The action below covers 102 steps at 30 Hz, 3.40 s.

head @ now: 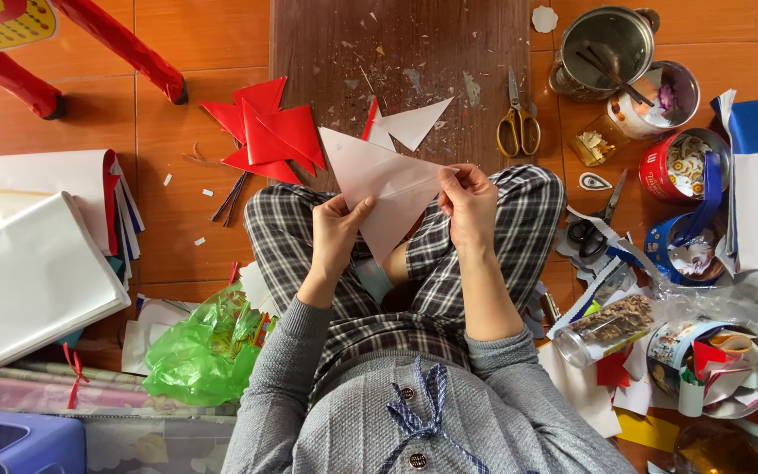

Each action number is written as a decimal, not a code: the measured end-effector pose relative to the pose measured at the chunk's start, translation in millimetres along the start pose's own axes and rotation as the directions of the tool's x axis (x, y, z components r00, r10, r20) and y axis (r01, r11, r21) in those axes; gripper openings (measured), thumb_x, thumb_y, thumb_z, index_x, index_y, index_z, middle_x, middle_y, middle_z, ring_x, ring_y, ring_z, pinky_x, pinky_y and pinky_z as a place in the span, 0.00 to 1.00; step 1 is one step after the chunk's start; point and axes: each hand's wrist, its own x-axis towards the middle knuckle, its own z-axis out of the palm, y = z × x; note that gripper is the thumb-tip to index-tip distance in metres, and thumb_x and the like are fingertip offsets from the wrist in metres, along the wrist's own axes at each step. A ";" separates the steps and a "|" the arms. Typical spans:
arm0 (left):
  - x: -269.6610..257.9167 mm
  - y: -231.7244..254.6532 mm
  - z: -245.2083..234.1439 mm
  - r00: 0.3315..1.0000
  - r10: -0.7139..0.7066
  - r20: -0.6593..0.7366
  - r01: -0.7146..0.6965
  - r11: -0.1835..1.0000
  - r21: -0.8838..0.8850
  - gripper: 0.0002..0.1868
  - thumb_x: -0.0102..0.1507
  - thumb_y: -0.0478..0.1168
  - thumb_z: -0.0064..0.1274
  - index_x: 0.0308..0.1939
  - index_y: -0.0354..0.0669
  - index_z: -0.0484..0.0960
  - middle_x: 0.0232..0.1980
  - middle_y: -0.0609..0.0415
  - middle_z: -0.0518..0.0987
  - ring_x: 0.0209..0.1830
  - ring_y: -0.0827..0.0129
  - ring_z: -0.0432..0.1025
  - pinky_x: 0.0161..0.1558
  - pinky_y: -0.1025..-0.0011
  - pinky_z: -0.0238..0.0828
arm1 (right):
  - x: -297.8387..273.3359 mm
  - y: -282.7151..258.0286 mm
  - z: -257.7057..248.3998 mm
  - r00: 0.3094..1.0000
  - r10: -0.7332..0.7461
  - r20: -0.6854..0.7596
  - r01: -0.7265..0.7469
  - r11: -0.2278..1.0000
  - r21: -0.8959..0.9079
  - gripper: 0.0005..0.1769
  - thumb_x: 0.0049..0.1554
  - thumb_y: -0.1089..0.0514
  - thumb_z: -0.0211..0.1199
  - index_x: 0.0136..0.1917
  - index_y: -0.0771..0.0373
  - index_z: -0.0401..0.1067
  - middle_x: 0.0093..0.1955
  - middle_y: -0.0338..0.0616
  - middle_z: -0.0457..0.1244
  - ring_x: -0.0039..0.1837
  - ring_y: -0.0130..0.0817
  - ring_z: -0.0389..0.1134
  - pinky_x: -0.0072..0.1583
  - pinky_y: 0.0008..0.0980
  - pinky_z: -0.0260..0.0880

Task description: Folding and cutting red and white paper to create decorative star shapes while sitting on the floor.

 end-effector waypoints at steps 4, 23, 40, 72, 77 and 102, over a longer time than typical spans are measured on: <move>3.0 -5.9 -2.9 1.000 0.007 0.008 -0.007 1.000 0.011 0.12 0.58 0.41 0.66 0.29 0.34 0.84 0.23 0.52 0.80 0.28 0.78 0.71 0.30 0.79 0.70 | -0.9 0.3 0.5 1.000 -0.001 0.002 0.001 1.000 -0.002 0.08 0.55 0.62 0.68 0.42 0.68 0.72 0.30 0.43 0.58 0.25 0.26 0.62 0.26 0.18 0.53; 15.0 25.6 -70.4 0.897 0.090 0.432 -0.173 0.972 0.157 0.04 0.56 0.30 0.62 0.35 0.35 0.86 0.28 0.49 0.82 0.30 0.75 0.71 0.32 0.76 0.71 | -12.3 -51.3 -8.4 0.757 -0.070 0.650 0.063 0.997 0.034 0.05 0.54 0.77 0.58 0.43 0.73 0.72 0.28 0.56 0.66 0.30 0.36 0.69 0.35 0.32 0.72; 23.5 -9.4 -89.3 0.768 0.192 0.612 -0.120 0.980 -0.157 0.10 0.58 0.31 0.48 0.36 0.26 0.83 0.29 0.44 0.81 0.27 0.73 0.75 0.32 0.72 0.76 | -5.6 -39.8 -17.8 0.693 -0.190 0.695 0.001 0.965 0.263 0.07 0.51 0.81 0.54 0.38 0.80 0.73 0.33 0.63 0.64 0.33 0.47 0.71 0.34 0.38 0.74; 15.0 -17.0 -30.1 0.887 0.075 0.456 -0.310 0.829 0.466 0.06 0.62 0.37 0.56 0.38 0.43 0.87 0.28 0.50 0.84 0.29 0.64 0.79 0.31 0.71 0.73 | -33.4 -9.0 31.2 0.869 0.105 0.483 -0.022 0.984 -0.175 0.08 0.53 0.58 0.70 0.43 0.65 0.78 0.38 0.42 0.67 0.41 0.21 0.63 0.42 0.17 0.62; 13.6 -18.4 -35.7 0.899 0.075 0.431 -0.300 0.823 0.482 0.05 0.61 0.38 0.56 0.36 0.45 0.87 0.28 0.51 0.84 0.31 0.65 0.79 0.31 0.70 0.73 | -20.5 17.0 16.8 0.909 0.116 0.402 -0.056 0.986 -0.157 0.06 0.53 0.60 0.69 0.39 0.65 0.77 0.32 0.43 0.65 0.35 0.20 0.60 0.37 0.18 0.62; 15.4 -13.5 -59.2 0.923 0.035 0.383 -0.241 0.829 0.505 0.06 0.61 0.35 0.55 0.37 0.39 0.87 0.26 0.46 0.83 0.26 0.69 0.75 0.31 0.69 0.73 | -0.6 4.1 1.8 0.961 0.098 0.258 -0.098 0.995 -0.015 0.06 0.53 0.65 0.67 0.41 0.72 0.73 0.18 0.50 0.55 0.20 0.27 0.55 0.24 0.20 0.56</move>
